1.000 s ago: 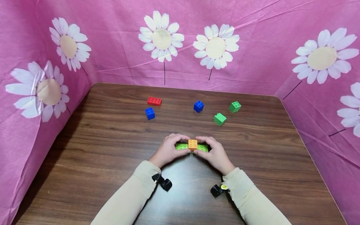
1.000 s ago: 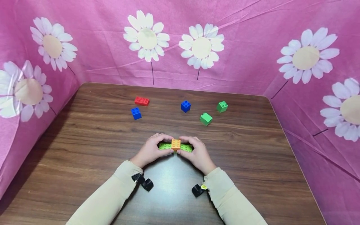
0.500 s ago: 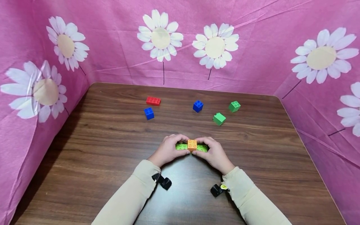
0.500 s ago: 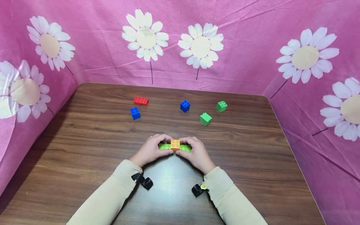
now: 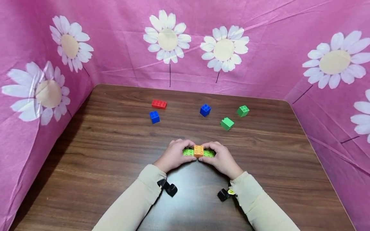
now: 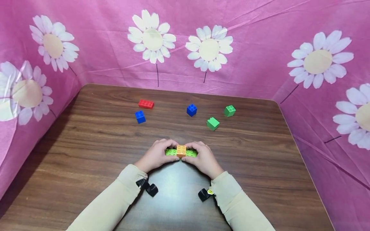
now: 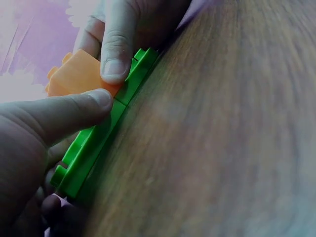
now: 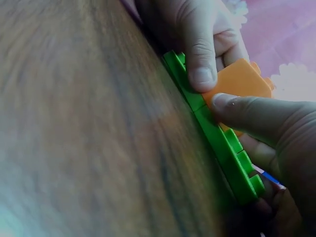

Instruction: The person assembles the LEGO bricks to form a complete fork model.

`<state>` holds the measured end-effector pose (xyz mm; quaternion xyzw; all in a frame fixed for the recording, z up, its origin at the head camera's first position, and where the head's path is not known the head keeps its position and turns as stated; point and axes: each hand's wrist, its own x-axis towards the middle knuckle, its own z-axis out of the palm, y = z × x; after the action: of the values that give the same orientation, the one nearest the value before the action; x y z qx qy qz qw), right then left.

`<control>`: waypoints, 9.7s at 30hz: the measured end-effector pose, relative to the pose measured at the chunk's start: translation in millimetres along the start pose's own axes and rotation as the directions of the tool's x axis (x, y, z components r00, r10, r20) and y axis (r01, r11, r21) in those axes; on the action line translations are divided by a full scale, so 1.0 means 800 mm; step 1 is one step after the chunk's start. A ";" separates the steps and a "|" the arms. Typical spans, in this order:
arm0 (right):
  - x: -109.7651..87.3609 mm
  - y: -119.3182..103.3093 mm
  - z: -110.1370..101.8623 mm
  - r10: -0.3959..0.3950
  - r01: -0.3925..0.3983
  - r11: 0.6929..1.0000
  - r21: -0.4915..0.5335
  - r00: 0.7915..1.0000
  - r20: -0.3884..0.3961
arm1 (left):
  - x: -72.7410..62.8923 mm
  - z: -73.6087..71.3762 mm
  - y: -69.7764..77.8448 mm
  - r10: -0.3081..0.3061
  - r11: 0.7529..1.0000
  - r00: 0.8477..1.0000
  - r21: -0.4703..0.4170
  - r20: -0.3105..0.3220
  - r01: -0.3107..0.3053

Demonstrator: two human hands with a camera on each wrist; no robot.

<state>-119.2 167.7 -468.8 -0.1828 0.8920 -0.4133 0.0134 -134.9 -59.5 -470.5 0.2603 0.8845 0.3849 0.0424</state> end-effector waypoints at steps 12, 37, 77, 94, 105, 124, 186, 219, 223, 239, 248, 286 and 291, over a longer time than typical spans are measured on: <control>-0.003 0.005 -0.001 0.017 -0.016 0.998 0.063 1.000 -0.022 | 0.000 -0.007 -0.008 0.042 0.999 0.999 0.004 0.027 -0.042; 0.000 0.013 -0.013 0.068 -0.007 0.933 0.360 0.985 -0.156 | -0.003 -0.027 -0.032 0.001 1.000 1.000 0.006 0.017 -0.001; 0.040 0.012 -0.051 0.160 0.042 0.954 0.296 0.764 -0.625 | -0.001 -0.029 -0.030 -0.026 1.000 0.999 0.017 0.034 0.026; 0.066 0.076 -0.065 0.326 -0.241 0.941 0.238 0.835 -0.444 | -0.001 -0.029 -0.028 -0.021 1.000 0.999 0.023 0.033 0.020; 0.067 0.073 -0.067 0.335 -0.331 0.939 0.094 0.816 -0.472 | -0.001 -0.029 -0.028 -0.031 0.999 0.999 0.015 0.036 0.030; 0.042 0.066 -0.062 0.334 -0.150 0.894 0.422 0.852 -0.404 | -0.003 -0.029 -0.028 -0.012 1.000 1.000 0.015 0.022 0.012; -0.020 0.031 -0.040 0.115 -0.104 0.987 0.124 0.990 -0.082 | -0.003 -0.032 -0.026 -0.011 1.000 1.000 0.012 0.026 0.011; -0.019 0.034 -0.043 0.058 -0.054 0.988 0.142 0.998 -0.024 | -0.003 -0.034 -0.025 -0.046 0.999 0.998 0.014 0.031 0.046; -0.022 0.035 -0.044 0.043 -0.041 0.989 0.143 0.999 -0.016 | -0.003 -0.030 -0.025 -0.044 0.999 0.998 0.013 0.044 0.043; -0.014 0.032 -0.043 0.024 -0.023 0.996 0.088 1.000 -0.017 | 0.000 -0.031 -0.027 -0.033 0.999 0.999 0.017 0.040 0.032; -0.003 0.033 -0.058 -0.003 0.004 1.000 -0.010 0.997 0.077 | 0.000 -0.032 -0.025 -0.031 0.999 0.999 0.007 0.038 0.031; 0.005 0.063 -0.072 0.002 0.047 0.760 0.648 0.997 -0.075 | 0.004 -0.028 -0.024 -0.044 0.999 0.998 0.003 0.035 0.044; 0.007 0.064 -0.071 0.107 0.059 0.772 0.633 0.969 -0.222 | 0.005 -0.025 -0.022 -0.038 0.999 0.999 0.001 0.036 0.038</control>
<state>-150.0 237.6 -468.6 -0.1036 0.6970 -0.7089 -0.0307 -151.1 -80.8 -468.1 0.2503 0.8883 0.3794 0.0656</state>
